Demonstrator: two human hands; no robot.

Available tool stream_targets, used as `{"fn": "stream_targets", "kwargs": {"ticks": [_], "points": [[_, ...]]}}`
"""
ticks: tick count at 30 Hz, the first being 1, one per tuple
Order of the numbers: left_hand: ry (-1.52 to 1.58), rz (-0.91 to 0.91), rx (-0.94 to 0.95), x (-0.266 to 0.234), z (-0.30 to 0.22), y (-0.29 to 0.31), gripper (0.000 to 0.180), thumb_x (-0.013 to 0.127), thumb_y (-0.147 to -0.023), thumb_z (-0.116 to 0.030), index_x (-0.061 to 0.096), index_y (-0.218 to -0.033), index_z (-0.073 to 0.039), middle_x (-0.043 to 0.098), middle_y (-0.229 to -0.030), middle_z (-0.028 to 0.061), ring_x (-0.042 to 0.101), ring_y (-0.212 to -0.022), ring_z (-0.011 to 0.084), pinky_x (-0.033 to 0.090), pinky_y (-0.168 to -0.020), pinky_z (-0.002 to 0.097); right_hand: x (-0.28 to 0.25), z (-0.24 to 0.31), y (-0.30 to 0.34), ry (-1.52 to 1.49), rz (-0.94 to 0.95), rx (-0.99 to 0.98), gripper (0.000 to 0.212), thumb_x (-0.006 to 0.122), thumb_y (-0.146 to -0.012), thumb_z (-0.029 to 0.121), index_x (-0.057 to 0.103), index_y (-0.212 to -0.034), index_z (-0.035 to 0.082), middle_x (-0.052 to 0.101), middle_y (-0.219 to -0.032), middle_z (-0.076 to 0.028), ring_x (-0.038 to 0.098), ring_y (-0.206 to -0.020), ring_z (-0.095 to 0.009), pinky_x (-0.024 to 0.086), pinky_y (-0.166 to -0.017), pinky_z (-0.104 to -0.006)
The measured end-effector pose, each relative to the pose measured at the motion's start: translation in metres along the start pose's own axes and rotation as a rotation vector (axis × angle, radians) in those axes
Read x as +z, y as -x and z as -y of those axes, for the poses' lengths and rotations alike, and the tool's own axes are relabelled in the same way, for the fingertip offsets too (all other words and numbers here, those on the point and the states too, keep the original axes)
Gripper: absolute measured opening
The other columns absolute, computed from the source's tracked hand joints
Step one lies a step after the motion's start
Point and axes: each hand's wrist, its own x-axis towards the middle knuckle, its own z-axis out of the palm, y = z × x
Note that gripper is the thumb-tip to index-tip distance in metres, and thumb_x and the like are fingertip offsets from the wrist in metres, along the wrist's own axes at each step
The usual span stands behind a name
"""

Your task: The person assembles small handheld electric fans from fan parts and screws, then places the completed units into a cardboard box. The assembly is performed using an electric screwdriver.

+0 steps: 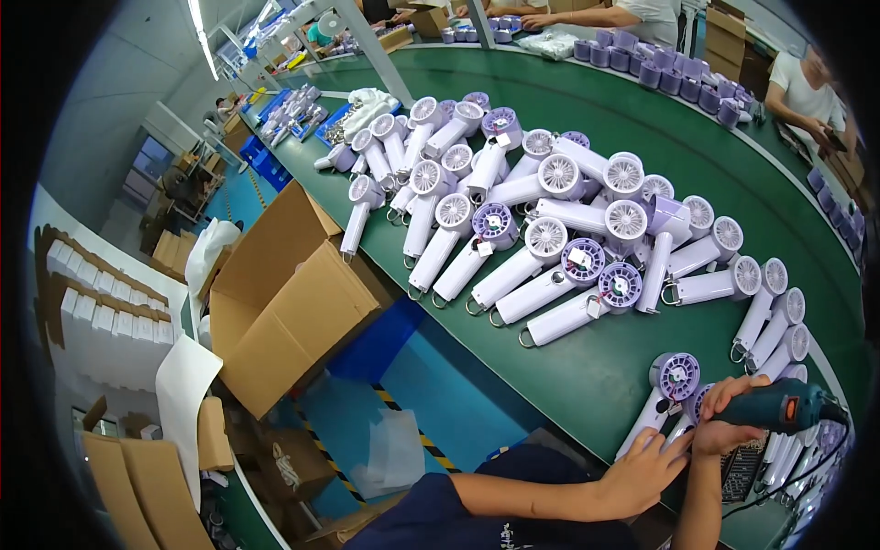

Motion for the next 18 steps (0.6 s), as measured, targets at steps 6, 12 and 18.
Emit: {"fn": "stream_targets", "kwargs": {"ticks": [6,12,18], "points": [[0.037,-0.017,0.037,0.005,-0.007,0.006,0.058,0.069,-0.066,-0.018,0.056,-0.119,0.001,0.040,-0.140,0.0199,0.049,-0.099,0.0302,0.035,-0.093,0.0427,-0.003,0.014,0.010,0.041,-0.099,0.048,0.095,0.048,-0.070,0.085,0.035,-0.119,0.005,0.042,-0.064,-0.003,0.040,-0.044,-0.011,0.035,-0.039,-0.0211],[-0.024,-0.013,0.061,-0.011,0.001,-0.011,0.047,0.060,-0.072,-0.011,0.054,-0.116,0.004,0.055,-0.116,0.0249,0.054,-0.082,0.0344,0.040,-0.078,0.0493,-0.009,0.089,-0.013,-0.215,-0.158,-0.251,0.080,0.052,-0.079,0.077,0.039,-0.122,0.011,0.040,-0.063,0.000,0.036,-0.041,-0.010,0.032,-0.037,-0.0252],[-0.120,0.049,-0.015,-0.020,0.004,-0.023,0.053,0.072,-0.078,-0.024,0.057,-0.127,-0.012,0.044,-0.145,0.0088,0.038,-0.130,0.0360,0.027,-0.100,0.0510,-0.070,0.100,0.009,-0.115,-0.107,-0.288,0.087,0.036,-0.078,0.085,0.038,-0.128,0.014,0.044,-0.062,-0.004,0.039,-0.040,-0.015,0.036,-0.036,-0.0295]]}}
